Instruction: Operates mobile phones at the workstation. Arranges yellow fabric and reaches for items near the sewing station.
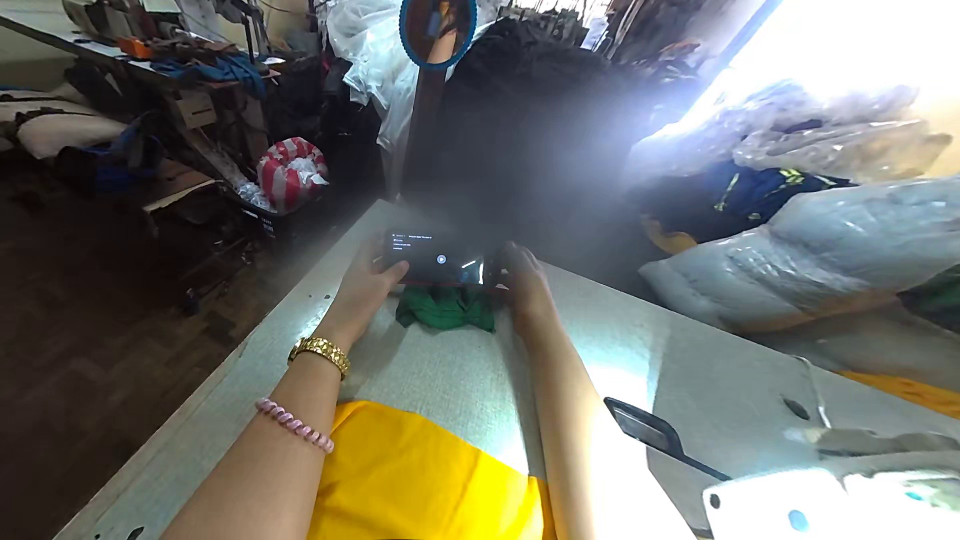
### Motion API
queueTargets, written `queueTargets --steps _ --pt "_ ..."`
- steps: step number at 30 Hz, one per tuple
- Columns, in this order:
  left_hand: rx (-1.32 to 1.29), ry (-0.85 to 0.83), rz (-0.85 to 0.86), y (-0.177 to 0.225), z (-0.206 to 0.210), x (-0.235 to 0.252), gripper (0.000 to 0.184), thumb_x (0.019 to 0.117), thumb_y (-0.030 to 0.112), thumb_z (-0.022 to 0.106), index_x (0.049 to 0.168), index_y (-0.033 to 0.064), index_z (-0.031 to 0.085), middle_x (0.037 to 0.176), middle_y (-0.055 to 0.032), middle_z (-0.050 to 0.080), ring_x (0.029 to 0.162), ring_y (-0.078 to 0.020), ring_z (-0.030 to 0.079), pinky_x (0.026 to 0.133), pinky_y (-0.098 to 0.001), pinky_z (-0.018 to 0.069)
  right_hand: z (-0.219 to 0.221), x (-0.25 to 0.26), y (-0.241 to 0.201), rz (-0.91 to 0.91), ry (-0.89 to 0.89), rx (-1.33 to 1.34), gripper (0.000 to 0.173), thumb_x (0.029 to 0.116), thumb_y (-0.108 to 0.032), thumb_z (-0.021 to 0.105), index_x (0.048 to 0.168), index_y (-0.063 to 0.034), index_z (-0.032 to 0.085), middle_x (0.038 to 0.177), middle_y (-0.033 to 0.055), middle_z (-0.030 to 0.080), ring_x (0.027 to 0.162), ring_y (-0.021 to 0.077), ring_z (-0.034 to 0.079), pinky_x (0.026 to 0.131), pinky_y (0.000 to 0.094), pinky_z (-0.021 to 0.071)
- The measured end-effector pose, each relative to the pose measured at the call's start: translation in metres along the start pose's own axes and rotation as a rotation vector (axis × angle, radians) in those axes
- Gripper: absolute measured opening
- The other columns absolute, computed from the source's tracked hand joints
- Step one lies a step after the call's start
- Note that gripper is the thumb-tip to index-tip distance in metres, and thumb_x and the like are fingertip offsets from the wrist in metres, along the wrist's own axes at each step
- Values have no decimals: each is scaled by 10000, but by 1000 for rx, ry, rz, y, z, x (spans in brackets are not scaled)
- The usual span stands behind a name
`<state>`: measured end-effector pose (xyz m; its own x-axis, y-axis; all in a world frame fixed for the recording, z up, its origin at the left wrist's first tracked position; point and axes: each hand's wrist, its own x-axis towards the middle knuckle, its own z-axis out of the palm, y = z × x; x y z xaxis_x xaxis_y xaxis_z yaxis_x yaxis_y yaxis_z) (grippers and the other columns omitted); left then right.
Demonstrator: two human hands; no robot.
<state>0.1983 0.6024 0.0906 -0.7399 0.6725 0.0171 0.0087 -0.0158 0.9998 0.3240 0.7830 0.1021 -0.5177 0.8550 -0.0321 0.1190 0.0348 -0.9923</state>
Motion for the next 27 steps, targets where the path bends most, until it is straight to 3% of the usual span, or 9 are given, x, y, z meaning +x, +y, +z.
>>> queueTargets --steps 7,13,20,24,27 --pt "-144 -1 3 -15 -4 21 589 1051 191 568 1578 119 316 1478 -150 507 1273 -224 586 1042 -410 512 -2 4 5 31 -17 83 460 1112 -398 366 1364 -54 538 1172 115 620 969 181 652 802 360 557" --pt "-225 -41 30 -14 -1 19 533 1063 192 531 1562 108 361 1498 -101 503 1308 -183 560 1083 -381 484 -4 -2 6 -70 -64 69 508 1110 -429 314 1464 -102 475 1333 120 588 1134 195 614 922 398 523" --pt "-188 -41 36 -13 -1 17 556 1067 197 527 1582 118 332 1497 -106 507 1294 -179 569 1077 -377 485 -4 1 10 -169 -87 97 461 1119 -356 296 1487 -125 450 1238 82 609 987 128 649 839 325 554" --pt "-191 -54 32 -15 -1 19 582 1049 167 555 1585 123 332 1505 -97 503 1315 -184 557 1091 -380 480 -2 0 7 -243 -72 26 462 1120 -335 290 1461 -85 476 1277 93 617 1064 120 630 889 322 532" --pt "-159 -58 29 -10 0 17 619 1032 118 580 1593 131 320 1512 -105 493 1305 -186 562 1074 -378 487 1 1 2 -263 -66 -36 483 1123 -346 288 1486 -77 460 1400 107 566 1220 131 571 1016 355 476"
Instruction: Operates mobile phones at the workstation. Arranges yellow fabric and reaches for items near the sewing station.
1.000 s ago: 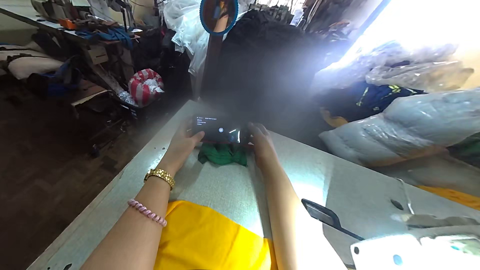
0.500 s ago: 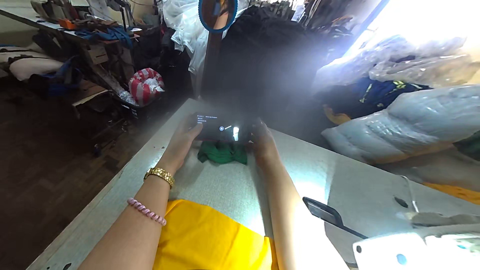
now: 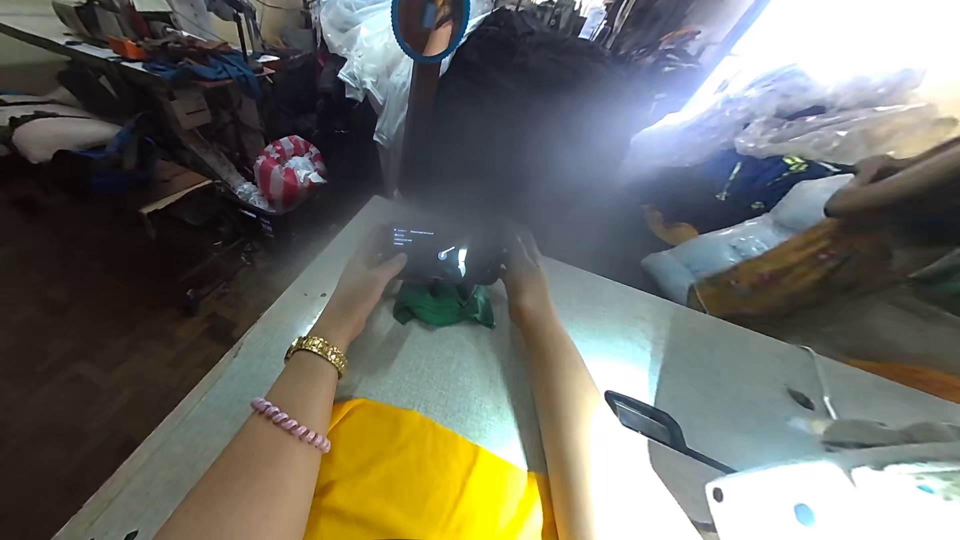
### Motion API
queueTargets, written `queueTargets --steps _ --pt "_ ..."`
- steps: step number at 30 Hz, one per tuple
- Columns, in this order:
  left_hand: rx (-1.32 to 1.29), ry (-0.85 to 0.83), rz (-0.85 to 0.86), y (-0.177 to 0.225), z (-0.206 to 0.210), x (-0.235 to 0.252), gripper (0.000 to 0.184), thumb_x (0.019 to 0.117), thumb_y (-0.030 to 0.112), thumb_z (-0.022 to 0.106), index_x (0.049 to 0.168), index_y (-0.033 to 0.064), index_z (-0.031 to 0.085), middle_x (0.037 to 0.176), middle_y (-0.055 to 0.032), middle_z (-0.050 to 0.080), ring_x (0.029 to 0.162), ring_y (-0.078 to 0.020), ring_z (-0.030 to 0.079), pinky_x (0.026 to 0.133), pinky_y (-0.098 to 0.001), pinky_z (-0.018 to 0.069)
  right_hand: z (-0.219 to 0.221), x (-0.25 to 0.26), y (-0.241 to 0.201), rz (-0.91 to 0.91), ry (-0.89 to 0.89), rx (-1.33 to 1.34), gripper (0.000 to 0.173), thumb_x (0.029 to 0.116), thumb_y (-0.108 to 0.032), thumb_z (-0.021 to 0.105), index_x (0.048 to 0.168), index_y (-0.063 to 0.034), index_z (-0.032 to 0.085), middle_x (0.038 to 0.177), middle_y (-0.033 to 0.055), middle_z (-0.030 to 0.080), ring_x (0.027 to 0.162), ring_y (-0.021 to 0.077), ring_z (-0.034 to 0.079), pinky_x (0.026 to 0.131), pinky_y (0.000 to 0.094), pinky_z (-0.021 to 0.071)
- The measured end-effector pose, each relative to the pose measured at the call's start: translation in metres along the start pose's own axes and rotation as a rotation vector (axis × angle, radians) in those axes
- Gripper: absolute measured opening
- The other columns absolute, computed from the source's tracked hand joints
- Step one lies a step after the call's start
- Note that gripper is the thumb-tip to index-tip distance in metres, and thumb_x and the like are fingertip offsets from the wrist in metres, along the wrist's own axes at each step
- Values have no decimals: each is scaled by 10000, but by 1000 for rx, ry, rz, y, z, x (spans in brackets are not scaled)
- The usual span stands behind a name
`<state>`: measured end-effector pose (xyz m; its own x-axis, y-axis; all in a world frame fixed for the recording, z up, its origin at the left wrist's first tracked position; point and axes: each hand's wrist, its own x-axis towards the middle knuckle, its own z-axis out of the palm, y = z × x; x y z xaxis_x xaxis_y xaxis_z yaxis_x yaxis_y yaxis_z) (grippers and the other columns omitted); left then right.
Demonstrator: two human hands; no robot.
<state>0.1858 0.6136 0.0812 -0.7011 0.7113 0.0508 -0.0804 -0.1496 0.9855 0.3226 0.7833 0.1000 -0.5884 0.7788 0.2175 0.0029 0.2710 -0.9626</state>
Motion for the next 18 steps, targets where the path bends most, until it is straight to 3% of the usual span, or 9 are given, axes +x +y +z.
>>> queueTargets --steps 1,3,5,6,7,9,13,15,18 --pt "45 3 14 0 1 -1 655 1019 108 601 1601 130 303 1515 -114 488 1304 -188 561 1073 -376 486 1 1 0 28 4 2 484 1125 -343 289 1477 -68 476 1409 116 567 1233 147 572 1034 377 470" --pt "233 24 98 -5 6 -2 806 972 125 682 1630 139 217 1555 -137 446 1324 -206 555 1075 -396 493 4 4 1 110 15 35 439 1125 -312 311 1406 -43 516 1271 124 622 1105 166 626 948 395 524" --pt "455 119 152 -8 16 -5 1016 910 191 771 1661 179 87 1646 -187 273 1438 -305 429 1121 -498 439 8 3 2 170 8 121 367 1127 -275 327 1334 -33 510 1099 101 632 945 154 647 827 376 563" --pt "528 199 165 -7 23 -9 1078 878 203 805 1662 181 65 1652 -224 221 1455 -375 384 1117 -555 417 8 2 2 183 5 180 356 1126 -264 331 1330 -33 510 1082 97 635 929 156 653 816 376 571" --pt "560 275 174 -6 32 -14 1097 855 217 830 1660 176 85 1632 -240 238 1427 -406 406 1088 -569 437 9 1 2 187 14 245 346 1126 -252 329 1323 -30 508 1073 93 632 921 155 654 813 374 574" --pt "512 333 213 -5 43 -27 984 870 199 818 1624 119 190 1578 -255 323 1323 -417 494 986 -568 493 13 -1 -1 225 77 405 320 1128 -231 306 1293 -33 495 1036 80 611 889 148 639 786 355 562" --pt "441 173 178 -9 50 -38 669 983 214 701 1498 70 298 1375 -199 567 1123 -330 660 869 -492 577 12 -3 -14 310 118 633 317 1135 -246 276 1309 -49 453 1063 96 622 926 172 674 808 360 595" --pt "388 158 165 -8 51 -35 564 988 180 693 1425 67 354 1294 -177 620 1045 -281 701 839 -449 596 15 -6 -14 342 107 648 345 1135 -257 272 1306 -34 472 1050 104 645 909 180 684 798 367 599" --pt "400 181 184 -3 49 -31 305 1000 167 671 1242 24 552 1205 -153 648 995 -222 702 847 -410 594 19 -8 -12 358 66 669 351 1133 -245 253 1290 -41 493 1055 100 660 926 180 690 807 366 598"
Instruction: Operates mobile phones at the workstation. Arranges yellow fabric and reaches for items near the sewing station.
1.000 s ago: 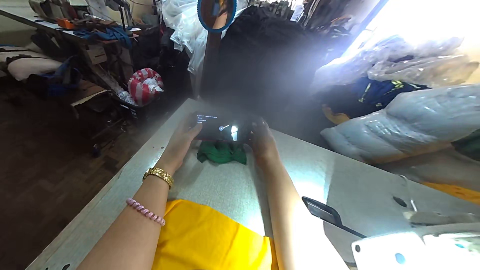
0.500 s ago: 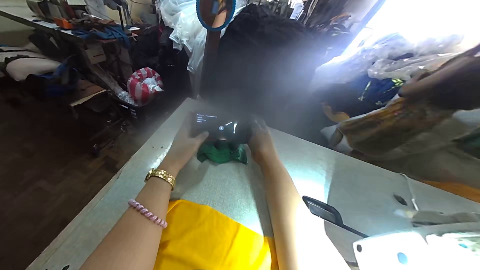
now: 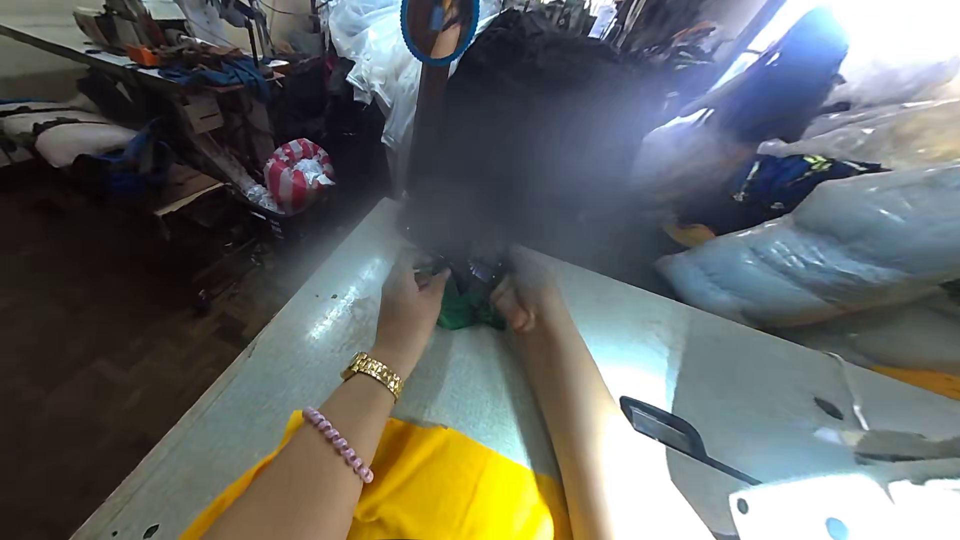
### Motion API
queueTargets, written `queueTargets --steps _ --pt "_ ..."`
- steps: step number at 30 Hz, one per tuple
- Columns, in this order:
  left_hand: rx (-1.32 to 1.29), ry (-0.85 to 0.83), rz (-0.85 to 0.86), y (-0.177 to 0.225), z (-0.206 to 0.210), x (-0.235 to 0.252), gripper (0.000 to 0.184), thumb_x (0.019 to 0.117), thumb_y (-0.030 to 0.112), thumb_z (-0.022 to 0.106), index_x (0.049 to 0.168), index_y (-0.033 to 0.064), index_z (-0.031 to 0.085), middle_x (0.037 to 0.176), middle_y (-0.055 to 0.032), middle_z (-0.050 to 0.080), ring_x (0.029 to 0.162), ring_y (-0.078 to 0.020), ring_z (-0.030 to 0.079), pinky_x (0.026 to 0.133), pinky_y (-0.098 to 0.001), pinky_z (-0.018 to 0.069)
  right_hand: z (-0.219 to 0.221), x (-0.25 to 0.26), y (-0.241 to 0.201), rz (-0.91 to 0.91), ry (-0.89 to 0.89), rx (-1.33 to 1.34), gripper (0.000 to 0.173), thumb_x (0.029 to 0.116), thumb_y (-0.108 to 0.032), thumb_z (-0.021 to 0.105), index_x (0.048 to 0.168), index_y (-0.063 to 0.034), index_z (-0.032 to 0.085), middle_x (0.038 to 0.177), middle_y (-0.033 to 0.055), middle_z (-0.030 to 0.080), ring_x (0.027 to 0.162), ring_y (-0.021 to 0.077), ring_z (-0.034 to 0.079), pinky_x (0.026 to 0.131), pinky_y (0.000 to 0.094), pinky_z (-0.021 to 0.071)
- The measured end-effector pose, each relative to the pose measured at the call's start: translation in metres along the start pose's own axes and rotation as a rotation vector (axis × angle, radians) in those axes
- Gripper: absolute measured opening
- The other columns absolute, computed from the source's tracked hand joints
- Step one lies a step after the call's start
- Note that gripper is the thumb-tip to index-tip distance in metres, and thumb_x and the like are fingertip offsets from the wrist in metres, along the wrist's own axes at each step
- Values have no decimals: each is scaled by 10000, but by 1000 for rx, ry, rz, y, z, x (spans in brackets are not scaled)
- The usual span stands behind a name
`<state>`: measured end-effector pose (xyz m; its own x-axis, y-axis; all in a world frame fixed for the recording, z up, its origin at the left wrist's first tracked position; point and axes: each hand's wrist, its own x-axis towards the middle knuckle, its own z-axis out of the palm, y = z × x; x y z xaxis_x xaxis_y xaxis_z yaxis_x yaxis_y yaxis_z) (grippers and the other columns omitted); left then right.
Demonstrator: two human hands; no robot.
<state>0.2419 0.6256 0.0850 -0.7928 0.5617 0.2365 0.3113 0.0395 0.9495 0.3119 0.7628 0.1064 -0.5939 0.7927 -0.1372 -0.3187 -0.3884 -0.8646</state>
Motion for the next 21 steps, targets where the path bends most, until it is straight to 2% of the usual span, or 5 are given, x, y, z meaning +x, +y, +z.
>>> queueTargets --steps 5,8,11,15,21 --pt "288 71 120 -9 -2 11 140 978 132 678 1014 -4 675 999 -140 688 932 -236 699 874 -422 582 4 2 -1 -52 117 -136 342 1128 -230 314 1332 -14 483 1102 128 632 944 191 678 807 366 591" --pt "278 53 -84 -5 -15 17 207 1018 187 634 1066 -14 645 1007 -168 681 920 -283 680 853 -490 557 0 1 -9 -266 194 -287 362 1119 -231 315 1359 -6 465 1171 128 608 1016 178 649 872 385 570" --pt "305 12 -140 -8 -16 20 217 1007 193 652 1083 -11 652 1014 -162 691 950 -284 685 879 -488 554 -2 -1 -28 -311 230 -57 346 1129 -238 272 1363 -42 434 1169 92 577 1036 159 637 895 377 564" --pt "436 -72 -122 -6 -11 18 159 983 172 675 1036 22 666 985 -138 697 955 -280 687 873 -494 550 -12 1 -35 -287 173 141 348 1136 -265 213 1344 -83 425 1157 79 590 1051 167 648 905 384 564" --pt "542 -100 33 -12 -8 8 215 958 230 725 1050 39 692 1011 -149 676 963 -313 667 850 -530 538 -28 10 -20 -277 72 19 336 1133 -269 229 1284 -84 466 1112 67 620 1012 166 663 886 389 577"
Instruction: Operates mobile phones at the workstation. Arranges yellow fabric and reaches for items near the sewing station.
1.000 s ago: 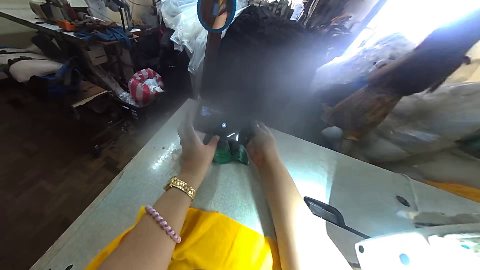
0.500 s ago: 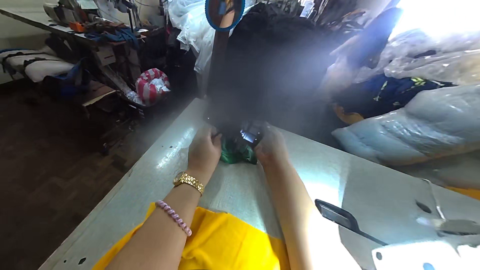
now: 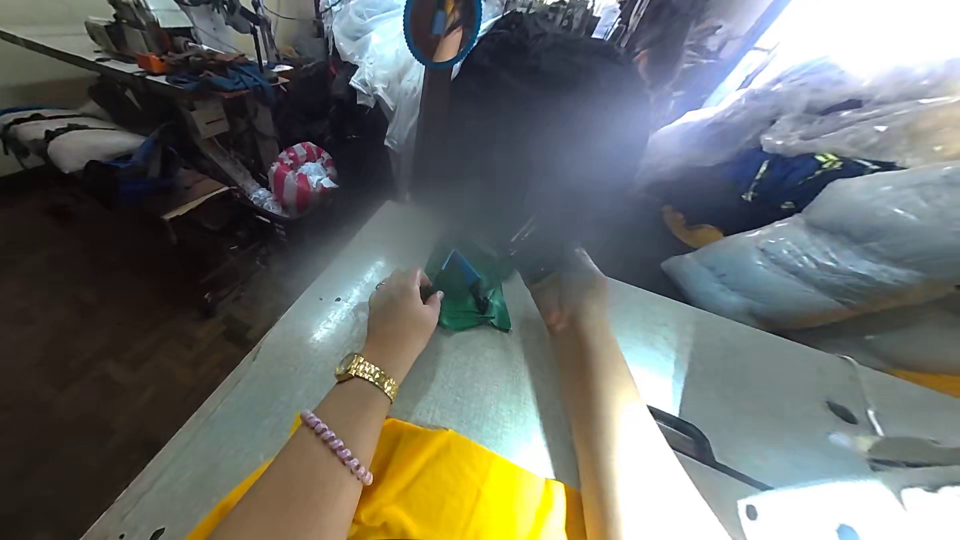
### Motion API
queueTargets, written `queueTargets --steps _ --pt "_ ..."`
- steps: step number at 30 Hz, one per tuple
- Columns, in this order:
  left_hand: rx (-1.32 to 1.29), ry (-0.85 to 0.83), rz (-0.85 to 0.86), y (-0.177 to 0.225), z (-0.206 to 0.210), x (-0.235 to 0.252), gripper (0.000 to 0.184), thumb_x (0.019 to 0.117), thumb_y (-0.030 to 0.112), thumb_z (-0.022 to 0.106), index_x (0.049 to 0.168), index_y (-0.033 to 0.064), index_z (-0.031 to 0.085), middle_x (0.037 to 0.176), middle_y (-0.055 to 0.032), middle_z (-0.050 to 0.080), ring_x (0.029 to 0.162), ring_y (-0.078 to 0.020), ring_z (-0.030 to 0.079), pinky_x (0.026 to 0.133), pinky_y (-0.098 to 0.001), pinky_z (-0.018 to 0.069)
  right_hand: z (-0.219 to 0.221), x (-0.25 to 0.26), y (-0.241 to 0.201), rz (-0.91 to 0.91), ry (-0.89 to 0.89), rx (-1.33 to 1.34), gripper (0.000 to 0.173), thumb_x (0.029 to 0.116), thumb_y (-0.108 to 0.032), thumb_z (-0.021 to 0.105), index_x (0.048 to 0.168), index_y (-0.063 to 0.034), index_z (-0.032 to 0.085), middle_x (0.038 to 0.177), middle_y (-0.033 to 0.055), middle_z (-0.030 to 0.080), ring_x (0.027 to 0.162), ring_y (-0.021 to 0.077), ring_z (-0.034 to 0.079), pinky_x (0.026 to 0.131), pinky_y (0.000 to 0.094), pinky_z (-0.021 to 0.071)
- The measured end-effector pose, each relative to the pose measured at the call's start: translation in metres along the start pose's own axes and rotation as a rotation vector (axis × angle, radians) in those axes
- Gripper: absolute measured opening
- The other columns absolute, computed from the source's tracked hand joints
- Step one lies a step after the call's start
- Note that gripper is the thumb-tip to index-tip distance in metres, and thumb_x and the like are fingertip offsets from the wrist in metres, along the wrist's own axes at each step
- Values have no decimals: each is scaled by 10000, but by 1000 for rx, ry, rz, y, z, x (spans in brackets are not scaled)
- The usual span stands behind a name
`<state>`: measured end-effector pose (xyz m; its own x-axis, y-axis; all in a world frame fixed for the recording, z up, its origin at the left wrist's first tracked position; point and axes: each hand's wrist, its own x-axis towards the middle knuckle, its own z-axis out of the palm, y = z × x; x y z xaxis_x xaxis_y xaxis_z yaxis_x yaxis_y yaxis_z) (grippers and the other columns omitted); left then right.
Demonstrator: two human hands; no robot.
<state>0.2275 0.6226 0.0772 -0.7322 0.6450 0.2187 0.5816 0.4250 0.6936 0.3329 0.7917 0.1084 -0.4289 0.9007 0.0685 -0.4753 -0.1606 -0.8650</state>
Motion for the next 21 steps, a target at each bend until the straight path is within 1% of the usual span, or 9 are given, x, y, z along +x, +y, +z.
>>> queueTargets --steps 3,6,7,9,11,12,16,19,21 --pt "13 -81 -22 0 -4 -1 291 972 313 709 1126 66 704 1116 -137 665 1031 -313 652 899 -552 517 0 0 4 -18 -66 -96 321 1132 -247 238 1222 -81 499 1050 46 645 967 145 673 863 376 582" --pt "-221 -124 -98 -4 -18 -3 437 1033 403 596 1261 32 629 1179 -167 672 1063 -316 665 918 -555 534 1 -1 8 -12 -132 -123 299 1128 -236 246 1206 -92 496 1055 38 645 973 139 669 875 381 581" --pt "-342 -123 -141 -5 -24 -4 440 1067 379 529 1302 10 570 1186 -195 663 1057 -325 665 903 -547 536 3 -2 9 -9 -138 -132 306 1129 -243 253 1228 -88 498 1065 43 643 980 142 668 880 382 580" --pt "-591 -71 -229 -11 -32 -3 386 1108 248 385 1390 -9 443 1261 -216 616 1113 -296 647 948 -476 526 6 -5 8 -15 -146 -188 312 1130 -253 252 1249 -87 487 1057 36 632 962 123 665 867 360 579" --pt "-858 71 -309 -16 -32 1 360 1106 179 297 1405 8 397 1290 -175 559 1128 -235 609 964 -410 504 6 -7 9 -31 -165 -253 319 1129 -249 257 1270 -74 483 1058 38 631 952 113 668 856 349 584" --pt "-948 131 -344 -16 -31 3 365 1109 203 275 1407 27 393 1304 -158 557 1134 -223 606 960 -406 500 6 -7 11 -33 -179 -273 338 1129 -249 267 1304 -59 486 1083 53 634 968 123 668 867 359 584" --pt "-953 100 -308 -16 -27 -2 463 1124 402 269 1449 128 453 1375 -108 577 1183 -229 607 951 -427 503 2 -13 17 -38 -230 -395 369 1129 -324 279 1331 -98 488 1084 32 634 952 98 659 858 349 575" --pt "-892 67 -287 -8 -24 -1 495 1122 416 291 1434 90 496 1409 -129 545 1252 -243 565 1020 -464 478 1 -10 22 -68 -226 -425 329 1124 -291 309 1276 -80 511 1010 27 620 891 96 650 828 346 580" --pt "-876 75 -287 -8 -22 0 460 1120 393 348 1412 79 513 1403 -133 552 1236 -232 573 1009 -454 484 -1 -9 25 -82 -241 -442 338 1124 -292 299 1277 -81 515 1021 24 619 910 90 644 844 337 570"
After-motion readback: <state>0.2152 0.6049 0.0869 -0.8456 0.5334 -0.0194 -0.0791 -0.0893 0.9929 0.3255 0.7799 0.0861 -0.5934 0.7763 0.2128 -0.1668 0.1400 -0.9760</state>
